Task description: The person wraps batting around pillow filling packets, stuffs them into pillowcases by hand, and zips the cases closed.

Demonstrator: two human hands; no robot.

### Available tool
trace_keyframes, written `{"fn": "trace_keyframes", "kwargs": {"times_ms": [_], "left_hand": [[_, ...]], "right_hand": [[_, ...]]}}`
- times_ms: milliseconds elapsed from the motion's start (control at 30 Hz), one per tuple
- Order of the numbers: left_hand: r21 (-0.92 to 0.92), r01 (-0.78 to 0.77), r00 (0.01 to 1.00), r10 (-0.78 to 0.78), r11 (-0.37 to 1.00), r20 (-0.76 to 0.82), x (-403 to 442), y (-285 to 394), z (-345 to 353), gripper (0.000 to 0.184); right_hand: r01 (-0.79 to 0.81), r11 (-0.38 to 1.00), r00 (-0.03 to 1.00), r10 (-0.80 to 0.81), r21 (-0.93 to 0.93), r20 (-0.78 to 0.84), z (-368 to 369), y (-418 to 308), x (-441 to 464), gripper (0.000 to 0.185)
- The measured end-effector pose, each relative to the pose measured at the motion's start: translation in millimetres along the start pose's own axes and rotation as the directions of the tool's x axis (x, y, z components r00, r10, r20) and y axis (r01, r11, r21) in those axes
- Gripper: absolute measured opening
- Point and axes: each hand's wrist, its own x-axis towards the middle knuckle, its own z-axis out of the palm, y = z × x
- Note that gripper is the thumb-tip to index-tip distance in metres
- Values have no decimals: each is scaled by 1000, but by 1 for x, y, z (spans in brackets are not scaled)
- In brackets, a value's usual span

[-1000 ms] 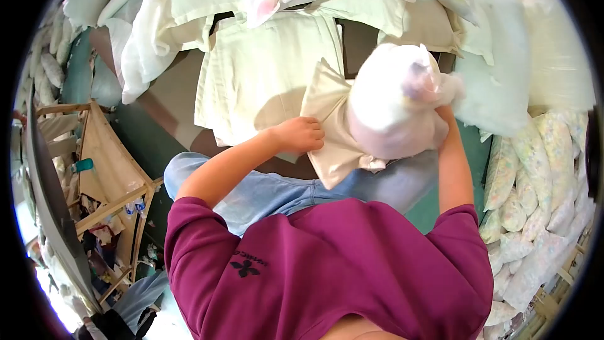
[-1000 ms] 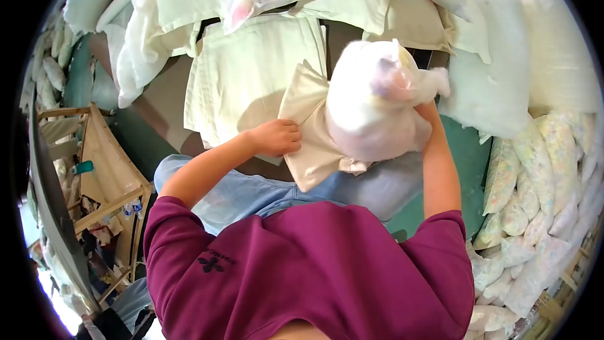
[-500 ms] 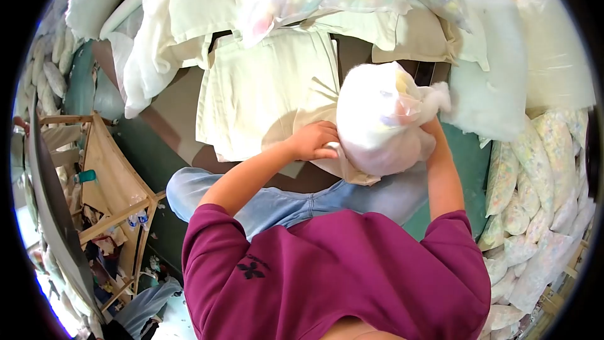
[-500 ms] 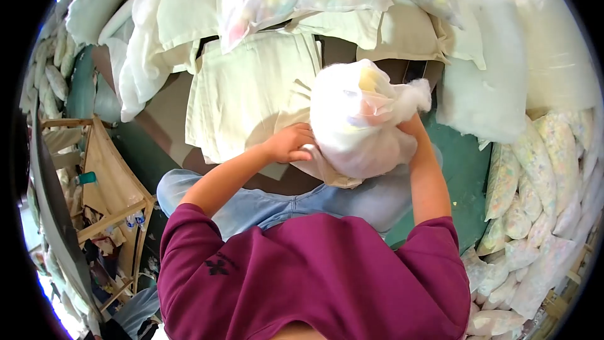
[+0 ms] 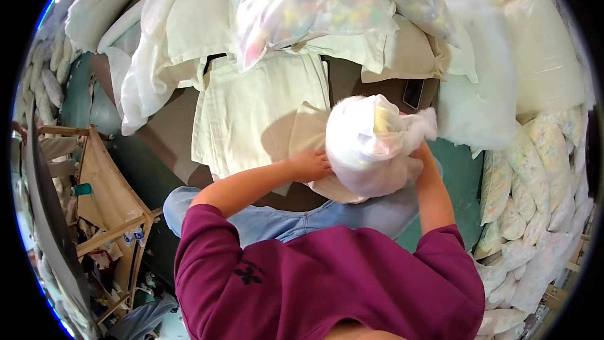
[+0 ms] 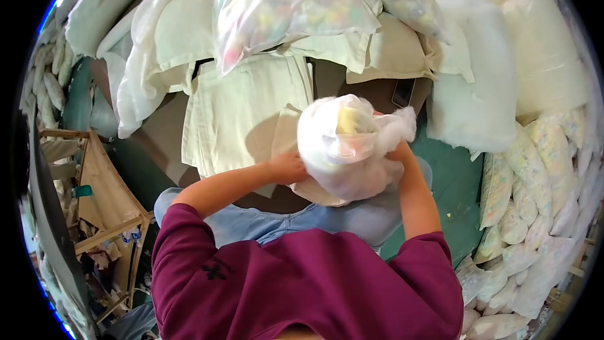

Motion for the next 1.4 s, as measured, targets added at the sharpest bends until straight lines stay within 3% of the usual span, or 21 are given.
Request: {"fn": "trace_keyframes", "kwargs": {"times_ms": [100,167,200,267,333,367,500,567,667,733,767,867,933,967,1000,1067,1100,1200,1267,1367,1400], "left_hand": [[-339,147,969,-204,929,-139,10,8,30,36],[-682,212,932,-354,699,-73,18,33,-69,38],[-748,180,914,-389,638,-112,23,39,-85,38],[-804,44,890,-389,593,-238,31,43,-100,37],[-814,-99,871,-345,572,-348,37,41,-110,36],[-809,-162,863,-316,565,-394,40,38,-115,36],[-785,-325,835,-229,527,-500,45,24,-136,35],[-797,-367,829,-220,480,-514,40,16,-137,34],[-833,-404,831,-230,379,-507,26,2,-131,33],[-859,-425,836,-241,286,-494,15,-6,-122,32],[-870,-434,839,-246,235,-485,11,-11,-116,32],[-879,-471,848,-233,77,-475,10,-23,-99,31],[-873,-487,857,-207,-23,-472,19,-28,-94,30],[-863,-505,848,-192,-10,-494,26,-30,-93,30],[-850,-526,833,-181,33,-523,34,-29,-97,30],[-717,-557,745,-128,418,-654,30,-20,-137,22],[-680,-540,736,-112,496,-667,29,-18,-141,22],[-687,-413,794,-133,598,-594,3,-19,-144,22],[-673,-287,843,-154,681,-515,-27,-20,-144,22],[-526,-44,917,-175,849,-359,-69,-15,-143,23],[-442,44,940,-187,896,-285,-80,-13,-142,24]], "right_hand": [[-111,982,990,122,152,-71,10,12,-12,38],[35,984,998,-45,-174,-53,25,-1,-20,36],[218,833,973,-225,-508,48,50,-20,-32,33],[659,470,743,-530,-587,410,88,-47,-27,33],[875,312,476,-688,-369,547,106,-62,-24,31],[798,298,594,-535,-524,601,111,-74,-35,21],[779,169,584,-545,-604,602,137,-106,-66,9],[816,61,509,-548,-575,664,144,-115,-67,12],[770,104,578,-531,-629,620,158,-115,-54,32],[588,266,793,-376,-764,480,192,-137,-61,57],[548,382,823,-402,-744,400,208,-143,-56,60],[658,-21,702,-345,-753,623,230,-148,-46,56],[698,-60,659,-336,-714,673,223,-129,-39,52],[706,-78,645,-341,-704,684,217,-122,-37,51],[621,-25,777,-110,-783,620,212,-124,-37,40],[483,41,874,35,-874,485,204,-119,-26,32],[408,68,903,116,-910,414,200,-111,-21,28],[247,-187,968,-3,-951,252,226,-51,7,19],[218,-187,956,238,-958,170,265,-29,27,27],[-12,125,998,62,-992,-5,311,32,23,41],[48,122,999,-13,-991,47,316,60,25,43]]}}
